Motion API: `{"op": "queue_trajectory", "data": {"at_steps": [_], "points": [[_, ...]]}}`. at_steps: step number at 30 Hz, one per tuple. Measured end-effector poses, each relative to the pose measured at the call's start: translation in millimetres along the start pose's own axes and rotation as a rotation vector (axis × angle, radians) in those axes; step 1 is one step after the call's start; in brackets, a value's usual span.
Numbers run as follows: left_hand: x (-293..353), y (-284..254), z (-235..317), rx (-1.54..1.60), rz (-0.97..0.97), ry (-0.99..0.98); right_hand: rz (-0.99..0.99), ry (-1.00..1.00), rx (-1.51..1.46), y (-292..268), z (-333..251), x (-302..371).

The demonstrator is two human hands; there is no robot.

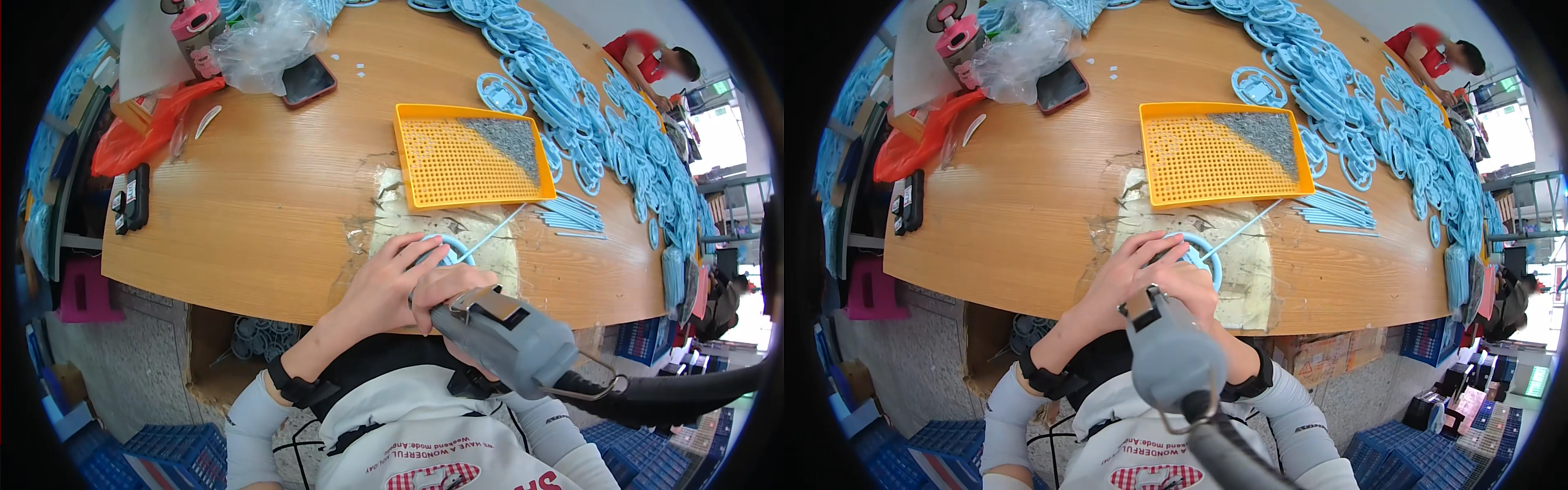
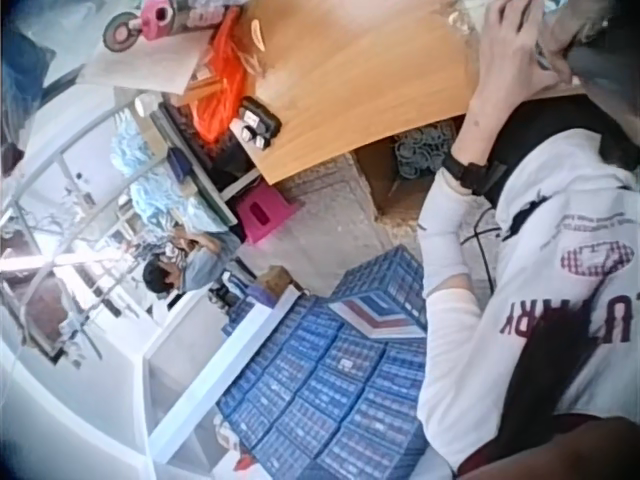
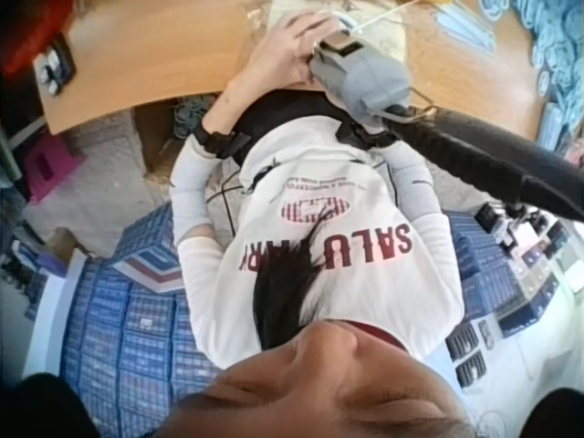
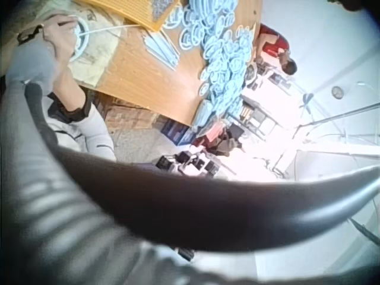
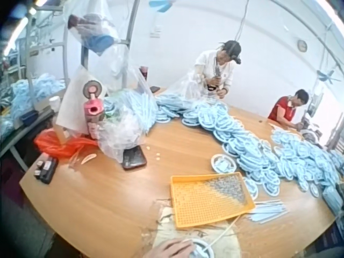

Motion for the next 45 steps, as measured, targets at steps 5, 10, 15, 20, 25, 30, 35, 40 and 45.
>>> {"op": "queue_trajectory", "data": {"at_steps": [5,10,15,20,25,30,35,40,45], "points": [[6,5,-7,-0.045,0.019,-0.032,0.122,0.248,-0.121,0,14,-5],[5,8,-4,-0.073,0.093,0.009,0.413,0.409,-0.438,-15,36,29],[5,5,-2,-0.112,0.043,-0.003,0.349,0.290,-0.315,-8,20,3],[5,14,-7,-0.119,0.038,0.023,0.251,0.309,0.087,-24,30,34],[4,2,-4,-0.032,0.040,-0.022,0.074,0.158,0.148,-5,16,9],[2,6,-2,-0.056,0.074,0.009,0.066,0.258,0.047,-9,25,5],[2,8,1,-0.162,-0.020,-0.036,0.281,-0.033,-0.581,-29,-12,-19],[-11,9,28,-0.400,-0.046,-0.068,0.359,-0.196,-0.515,-62,-62,-6],[-20,14,23,-0.072,-0.121,-0.270,0.608,-0.153,-0.488,-102,-66,47]]}}
Point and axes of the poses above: each hand's wrist, its own x-axis away from the middle knuckle, its own y-axis out of the palm, z = x × y, the point moved 7 cm from there along -x, towards the middle knuckle, and after that the axes turned 14 degrees about -x, right-handed, at the moved point
